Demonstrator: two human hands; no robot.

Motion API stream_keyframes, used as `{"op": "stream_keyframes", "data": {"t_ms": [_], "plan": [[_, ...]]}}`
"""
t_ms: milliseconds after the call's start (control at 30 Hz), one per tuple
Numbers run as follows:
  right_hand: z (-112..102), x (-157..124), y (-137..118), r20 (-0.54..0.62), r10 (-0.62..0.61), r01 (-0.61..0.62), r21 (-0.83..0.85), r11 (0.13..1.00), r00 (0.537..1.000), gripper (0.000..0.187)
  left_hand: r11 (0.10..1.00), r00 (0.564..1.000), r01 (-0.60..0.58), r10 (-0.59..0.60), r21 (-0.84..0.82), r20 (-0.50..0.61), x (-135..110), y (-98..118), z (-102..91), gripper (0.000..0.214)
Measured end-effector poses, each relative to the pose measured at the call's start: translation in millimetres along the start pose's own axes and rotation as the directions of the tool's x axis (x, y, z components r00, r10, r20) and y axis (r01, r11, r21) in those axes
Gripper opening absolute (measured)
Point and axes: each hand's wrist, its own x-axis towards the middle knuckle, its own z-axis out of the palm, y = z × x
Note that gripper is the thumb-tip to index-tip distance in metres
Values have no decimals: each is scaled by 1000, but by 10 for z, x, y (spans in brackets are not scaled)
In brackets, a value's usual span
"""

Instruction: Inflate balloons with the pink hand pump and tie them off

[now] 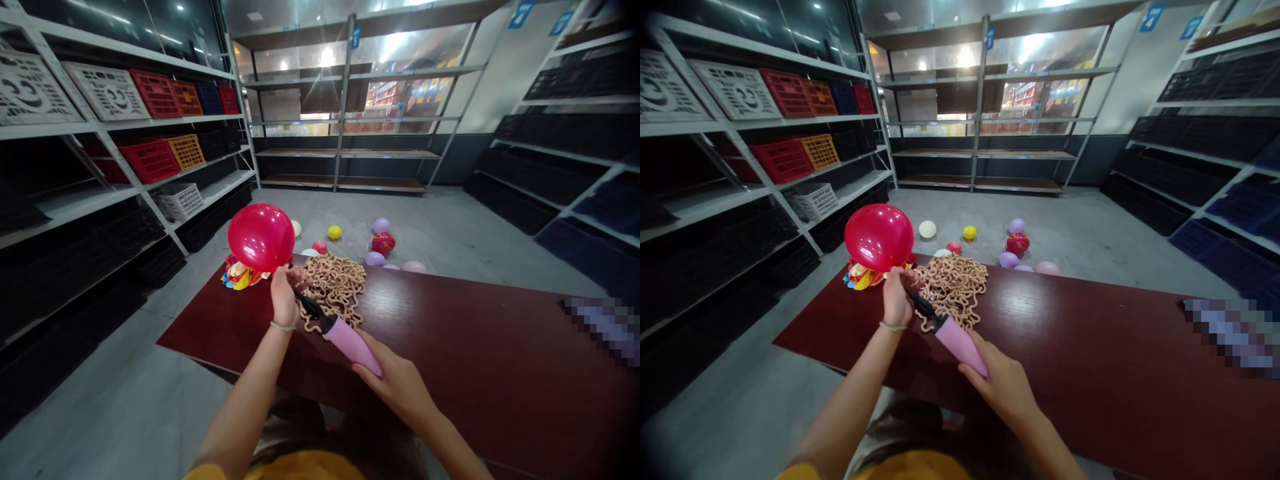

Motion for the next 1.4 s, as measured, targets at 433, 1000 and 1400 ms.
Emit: {"op": "stream_keyframes", "data": {"t_ms": [433,1000,1400], "plan": [[-493,772,667,-148,-229,107,-571,814,962,51,949,976,1,-69,317,205,358,-311,-570,48],[85,1154,861,-251,-417,214,-572,792,873,45,829,962,-93,-68,551,265,223,-348,-587,39],[86,1161,885,-283,-515,308,-544,781,809,51,814,957,-118,-60,569,284,239,-367,-611,38]]}}
